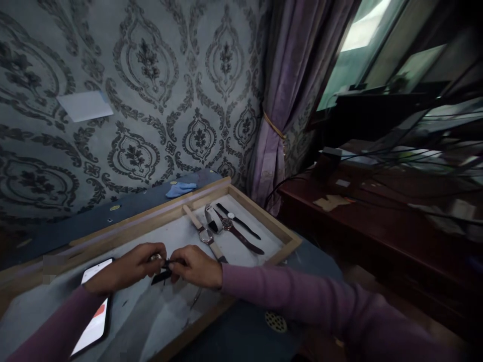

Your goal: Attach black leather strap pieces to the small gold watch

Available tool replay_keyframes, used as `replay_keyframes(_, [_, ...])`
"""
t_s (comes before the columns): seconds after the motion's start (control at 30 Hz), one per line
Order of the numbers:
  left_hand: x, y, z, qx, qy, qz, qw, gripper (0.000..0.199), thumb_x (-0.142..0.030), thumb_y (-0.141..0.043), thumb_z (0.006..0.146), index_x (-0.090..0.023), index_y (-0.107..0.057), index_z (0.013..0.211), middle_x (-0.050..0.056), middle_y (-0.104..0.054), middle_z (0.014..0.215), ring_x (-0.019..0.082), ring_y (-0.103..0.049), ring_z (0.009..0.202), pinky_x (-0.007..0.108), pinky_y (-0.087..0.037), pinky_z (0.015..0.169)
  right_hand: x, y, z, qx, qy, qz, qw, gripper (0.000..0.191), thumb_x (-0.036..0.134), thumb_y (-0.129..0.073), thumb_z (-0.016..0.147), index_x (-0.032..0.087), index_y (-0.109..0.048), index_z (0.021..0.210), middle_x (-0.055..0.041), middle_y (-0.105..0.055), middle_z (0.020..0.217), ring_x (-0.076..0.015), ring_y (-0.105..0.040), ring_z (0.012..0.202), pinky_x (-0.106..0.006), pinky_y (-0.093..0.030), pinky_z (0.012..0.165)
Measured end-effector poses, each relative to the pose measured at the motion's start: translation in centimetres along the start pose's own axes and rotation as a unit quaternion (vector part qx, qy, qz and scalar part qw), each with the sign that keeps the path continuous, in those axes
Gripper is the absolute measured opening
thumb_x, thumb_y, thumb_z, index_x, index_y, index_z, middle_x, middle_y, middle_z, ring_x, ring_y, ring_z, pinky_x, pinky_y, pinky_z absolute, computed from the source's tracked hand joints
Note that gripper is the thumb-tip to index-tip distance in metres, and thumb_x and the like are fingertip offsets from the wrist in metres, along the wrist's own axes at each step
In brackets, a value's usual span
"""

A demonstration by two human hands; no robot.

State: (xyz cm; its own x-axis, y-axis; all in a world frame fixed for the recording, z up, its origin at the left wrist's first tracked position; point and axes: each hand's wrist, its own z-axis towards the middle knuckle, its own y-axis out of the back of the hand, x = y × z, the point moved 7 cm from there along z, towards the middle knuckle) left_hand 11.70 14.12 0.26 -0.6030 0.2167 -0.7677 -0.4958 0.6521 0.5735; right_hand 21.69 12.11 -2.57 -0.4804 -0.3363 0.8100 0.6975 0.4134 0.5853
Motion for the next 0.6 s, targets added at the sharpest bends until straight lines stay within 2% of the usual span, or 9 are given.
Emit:
replay_keyframes(0.1, [0.2, 0.6, 2.6, 0.026, 0.001, 0.011, 1.0, 0.018, -0.037, -0.06, 0.071, -0.02, -0.056, 0.068, -0.004, -0.049, 0.054, 0.014, -0.042, 0.051, 0.022, -0.032, 0.05, -0.6, 1.1, -0.8, -0.053, -0.023, -0.05, 0.997, 0.014, 0.019, -0.055, 0.079, 0.013, -0.065, 0.089, -0.0056, -0.066, 0.075, -0.0188, -0.06, 0.072, -0.026, -0.041, 0.064])
replay_keyframes(0.2, [0.6, 0.8, 5.1, 0.054, 0.003, 0.029, 0.998, 0.02, -0.039, -0.06, 0.07, -0.02, -0.055, 0.067, -0.003, -0.048, 0.052, 0.014, -0.043, 0.049, 0.022, -0.033, 0.049, -1.0, 2.4, -2.6, -0.089, -0.025, -0.086, 0.992, 0.025, 0.019, -0.057, 0.079, 0.011, -0.062, 0.101, -0.013, -0.064, 0.097, -0.0254, -0.058, 0.095, -0.034, -0.042, 0.082])
replay_keyframes(0.3, [0.8, 0.7, 7.6, 0.084, 0.001, 0.063, 0.994, 0.015, -0.035, -0.058, 0.068, -0.021, -0.054, 0.063, -0.002, -0.05, 0.052, 0.015, -0.046, 0.049, 0.022, -0.034, 0.048, -1.4, 3.3, -4.9, -0.099, -0.015, -0.104, 0.989, 0.025, 0.017, -0.057, 0.08, 0.01, -0.063, 0.103, -0.0144, -0.062, 0.108, -0.0258, -0.054, 0.105, -0.037, -0.039, 0.094])
replay_keyframes(0.4, [0.6, 0.7, 9.8, 0.087, -0.011, 0.123, 0.989, 0.008, -0.024, -0.056, 0.064, -0.021, -0.054, 0.057, -0.002, -0.05, 0.051, 0.016, -0.045, 0.049, 0.024, -0.032, 0.049, -1.6, 3.9, -6.9, -0.106, -0.003, -0.112, 0.988, 0.02, 0.017, -0.054, 0.082, 0.012, -0.066, 0.098, -0.0111, -0.065, 0.099, -0.0229, -0.058, 0.099, -0.033, -0.044, 0.088])
replay_keyframes(0.5, [0.0, 0.9, 11.3, 0.055, -0.045, 0.195, 0.978, 0.009, -0.014, -0.055, 0.059, -0.021, -0.053, 0.052, -0.002, -0.049, 0.054, 0.018, -0.046, 0.056, 0.026, -0.032, 0.058, -1.8, 4.2, -7.9, -0.117, -0.01, -0.113, 0.987, 0.018, 0.014, -0.053, 0.082, 0.012, -0.068, 0.092, -0.0097, -0.066, 0.091, -0.021, -0.06, 0.091, -0.03, -0.046, 0.08])
replay_keyframes(0.6, [-0.3, 0.9, 11.7, 0.02, -0.071, 0.251, 0.965, 0.012, -0.01, -0.053, 0.06, -0.021, -0.054, 0.055, 0.0, -0.051, 0.061, 0.02, -0.049, 0.066, 0.029, -0.032, 0.065, -1.7, 4.2, -8.0, -0.106, -0.018, -0.112, 0.988, 0.018, 0.014, -0.054, 0.082, 0.011, -0.069, 0.092, -0.0103, -0.067, 0.091, -0.0211, -0.062, 0.09, -0.03, -0.047, 0.08])
